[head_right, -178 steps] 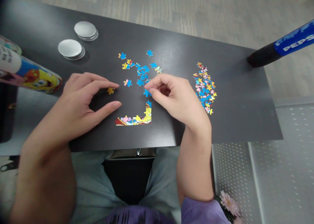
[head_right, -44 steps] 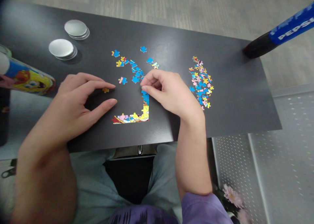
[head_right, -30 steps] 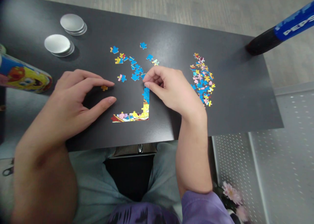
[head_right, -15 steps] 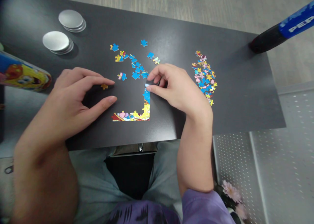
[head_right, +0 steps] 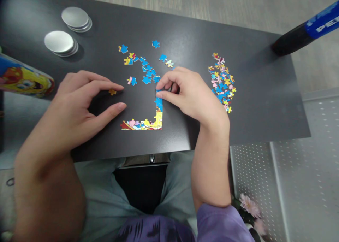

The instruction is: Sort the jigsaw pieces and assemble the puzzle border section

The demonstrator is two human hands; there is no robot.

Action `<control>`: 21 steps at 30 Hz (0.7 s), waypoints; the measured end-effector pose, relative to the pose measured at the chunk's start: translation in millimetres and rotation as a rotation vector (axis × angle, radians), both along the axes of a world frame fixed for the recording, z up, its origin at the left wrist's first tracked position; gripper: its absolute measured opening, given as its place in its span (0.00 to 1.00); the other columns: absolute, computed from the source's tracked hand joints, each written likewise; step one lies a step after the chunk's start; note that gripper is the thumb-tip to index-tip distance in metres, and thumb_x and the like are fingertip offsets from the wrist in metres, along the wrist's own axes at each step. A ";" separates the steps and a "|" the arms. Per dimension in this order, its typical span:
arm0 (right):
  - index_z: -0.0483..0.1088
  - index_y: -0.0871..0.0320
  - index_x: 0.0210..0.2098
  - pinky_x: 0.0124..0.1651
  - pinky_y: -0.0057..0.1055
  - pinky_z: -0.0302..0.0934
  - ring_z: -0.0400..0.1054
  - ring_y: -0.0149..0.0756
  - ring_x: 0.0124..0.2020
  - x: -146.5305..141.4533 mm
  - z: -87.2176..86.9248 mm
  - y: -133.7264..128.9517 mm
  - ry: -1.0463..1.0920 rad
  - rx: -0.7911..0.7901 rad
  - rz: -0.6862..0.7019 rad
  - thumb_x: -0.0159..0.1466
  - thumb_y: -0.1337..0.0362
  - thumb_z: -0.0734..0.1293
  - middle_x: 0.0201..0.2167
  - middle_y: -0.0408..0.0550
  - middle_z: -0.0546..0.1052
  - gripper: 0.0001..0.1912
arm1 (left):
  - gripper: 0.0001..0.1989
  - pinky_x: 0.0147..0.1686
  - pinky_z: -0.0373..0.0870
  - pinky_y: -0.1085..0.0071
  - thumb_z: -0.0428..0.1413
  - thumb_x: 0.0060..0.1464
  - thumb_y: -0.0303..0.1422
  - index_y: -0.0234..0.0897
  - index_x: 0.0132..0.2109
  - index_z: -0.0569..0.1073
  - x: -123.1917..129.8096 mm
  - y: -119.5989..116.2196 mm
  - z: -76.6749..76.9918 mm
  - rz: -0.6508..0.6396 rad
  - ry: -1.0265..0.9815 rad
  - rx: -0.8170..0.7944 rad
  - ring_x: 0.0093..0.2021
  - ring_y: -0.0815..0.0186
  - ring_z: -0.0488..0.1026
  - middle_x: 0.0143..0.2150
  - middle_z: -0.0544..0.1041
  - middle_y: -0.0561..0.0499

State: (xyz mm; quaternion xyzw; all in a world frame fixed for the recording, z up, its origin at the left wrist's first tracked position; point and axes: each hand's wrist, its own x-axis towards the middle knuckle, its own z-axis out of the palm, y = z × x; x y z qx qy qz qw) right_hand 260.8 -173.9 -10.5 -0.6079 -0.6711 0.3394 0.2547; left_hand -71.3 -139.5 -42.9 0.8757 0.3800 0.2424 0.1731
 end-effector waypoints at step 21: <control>0.89 0.46 0.51 0.46 0.48 0.72 0.76 0.46 0.42 8.3 -6.8 0.8 0.013 0.039 0.014 0.72 0.60 0.85 0.44 0.46 0.86 0.10 | 0.20 0.71 0.71 0.43 0.66 0.85 0.53 0.53 0.73 0.84 -2.2 -2.4 -1.6 -0.017 0.045 -0.018 0.71 0.41 0.79 0.72 0.83 0.45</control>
